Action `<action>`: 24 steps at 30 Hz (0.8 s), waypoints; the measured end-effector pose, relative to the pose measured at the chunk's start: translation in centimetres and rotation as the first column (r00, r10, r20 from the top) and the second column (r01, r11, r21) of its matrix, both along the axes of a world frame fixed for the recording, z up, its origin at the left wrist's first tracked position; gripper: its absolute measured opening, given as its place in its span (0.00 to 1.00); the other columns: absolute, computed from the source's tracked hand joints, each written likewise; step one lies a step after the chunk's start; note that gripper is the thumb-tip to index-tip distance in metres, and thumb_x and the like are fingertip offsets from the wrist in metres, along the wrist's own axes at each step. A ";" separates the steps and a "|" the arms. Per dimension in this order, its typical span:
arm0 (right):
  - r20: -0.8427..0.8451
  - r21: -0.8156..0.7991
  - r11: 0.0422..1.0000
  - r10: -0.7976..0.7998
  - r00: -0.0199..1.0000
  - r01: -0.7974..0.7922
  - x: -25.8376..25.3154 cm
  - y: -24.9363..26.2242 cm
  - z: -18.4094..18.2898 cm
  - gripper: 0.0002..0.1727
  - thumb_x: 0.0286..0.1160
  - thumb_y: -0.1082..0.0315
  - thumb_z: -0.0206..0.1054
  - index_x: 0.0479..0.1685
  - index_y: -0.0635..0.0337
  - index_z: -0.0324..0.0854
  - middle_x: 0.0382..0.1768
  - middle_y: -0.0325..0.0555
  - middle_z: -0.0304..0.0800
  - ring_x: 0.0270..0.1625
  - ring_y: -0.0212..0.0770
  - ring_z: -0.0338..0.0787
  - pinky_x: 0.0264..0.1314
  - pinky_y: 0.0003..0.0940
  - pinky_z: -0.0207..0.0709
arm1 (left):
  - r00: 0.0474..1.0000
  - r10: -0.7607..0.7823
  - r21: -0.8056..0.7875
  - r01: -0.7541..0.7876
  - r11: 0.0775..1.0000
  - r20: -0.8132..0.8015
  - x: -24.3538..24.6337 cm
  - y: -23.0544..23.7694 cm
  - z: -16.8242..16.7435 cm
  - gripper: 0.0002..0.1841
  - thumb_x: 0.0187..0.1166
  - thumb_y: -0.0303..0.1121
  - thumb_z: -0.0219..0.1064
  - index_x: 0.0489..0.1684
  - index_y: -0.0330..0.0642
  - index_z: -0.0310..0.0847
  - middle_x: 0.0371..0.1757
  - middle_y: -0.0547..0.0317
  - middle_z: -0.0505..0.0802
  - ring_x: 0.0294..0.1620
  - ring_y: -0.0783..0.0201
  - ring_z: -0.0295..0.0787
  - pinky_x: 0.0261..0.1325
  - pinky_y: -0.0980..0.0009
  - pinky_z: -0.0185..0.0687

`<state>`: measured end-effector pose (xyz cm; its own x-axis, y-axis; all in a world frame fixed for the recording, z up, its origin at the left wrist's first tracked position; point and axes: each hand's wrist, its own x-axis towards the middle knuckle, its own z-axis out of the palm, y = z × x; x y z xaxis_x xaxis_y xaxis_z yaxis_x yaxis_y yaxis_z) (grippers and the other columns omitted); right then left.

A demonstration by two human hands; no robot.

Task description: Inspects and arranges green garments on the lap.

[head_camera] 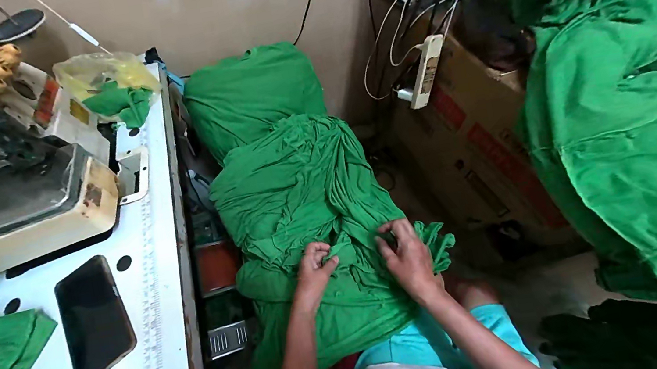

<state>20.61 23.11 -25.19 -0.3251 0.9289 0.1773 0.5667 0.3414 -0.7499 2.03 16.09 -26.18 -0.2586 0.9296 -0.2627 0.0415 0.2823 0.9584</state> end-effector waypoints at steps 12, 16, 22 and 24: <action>-0.196 -0.322 0.935 0.085 0.977 -0.146 -0.6 1.2 -0.5 0.13 0.83 0.67 0.62 0.53 0.70 0.83 0.38 0.52 0.88 0.39 0.39 0.86 0.48 0.39 0.81 | 0.964 -0.021 0.014 0.025 1.000 -0.267 2.7 -0.8 -0.1 0.21 0.83 0.34 0.67 0.68 0.27 0.77 0.65 0.36 0.86 0.63 0.49 0.87 0.65 0.55 0.83; -0.318 -0.381 0.913 0.020 0.948 -0.147 0.5 1.3 -1.3 0.13 0.86 0.62 0.60 0.42 0.63 0.82 0.22 0.33 0.71 0.20 0.26 0.68 0.26 0.25 0.65 | 0.992 0.125 0.189 -0.118 0.975 -0.025 3.3 -0.2 -0.2 0.14 0.86 0.27 0.61 0.61 0.26 0.78 0.47 0.49 0.91 0.41 0.66 0.89 0.48 0.69 0.86; -0.302 -0.345 0.921 0.073 0.950 -0.181 0.8 0.6 -1.3 0.12 0.86 0.63 0.60 0.45 0.62 0.84 0.25 0.34 0.76 0.23 0.25 0.71 0.29 0.24 0.67 | 0.957 0.190 0.188 -0.150 0.971 -0.217 3.6 -0.7 -0.1 0.21 0.82 0.22 0.53 0.74 0.29 0.71 0.67 0.40 0.85 0.53 0.58 0.89 0.57 0.62 0.85; -0.255 -0.313 0.929 0.120 0.959 -0.199 0.8 0.4 -1.0 0.13 0.86 0.62 0.60 0.48 0.63 0.85 0.30 0.38 0.82 0.31 0.27 0.78 0.37 0.27 0.73 | 0.904 0.219 0.275 -0.119 0.954 -0.368 3.7 -1.1 0.1 0.21 0.80 0.24 0.53 0.72 0.28 0.73 0.66 0.37 0.85 0.55 0.54 0.88 0.56 0.60 0.85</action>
<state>21.46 23.52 -26.23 -0.4615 0.8860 -0.0453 0.3260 0.1219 -0.9375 5.75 14.99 -26.07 -0.4523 0.8841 0.1172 0.3978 0.0824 0.9138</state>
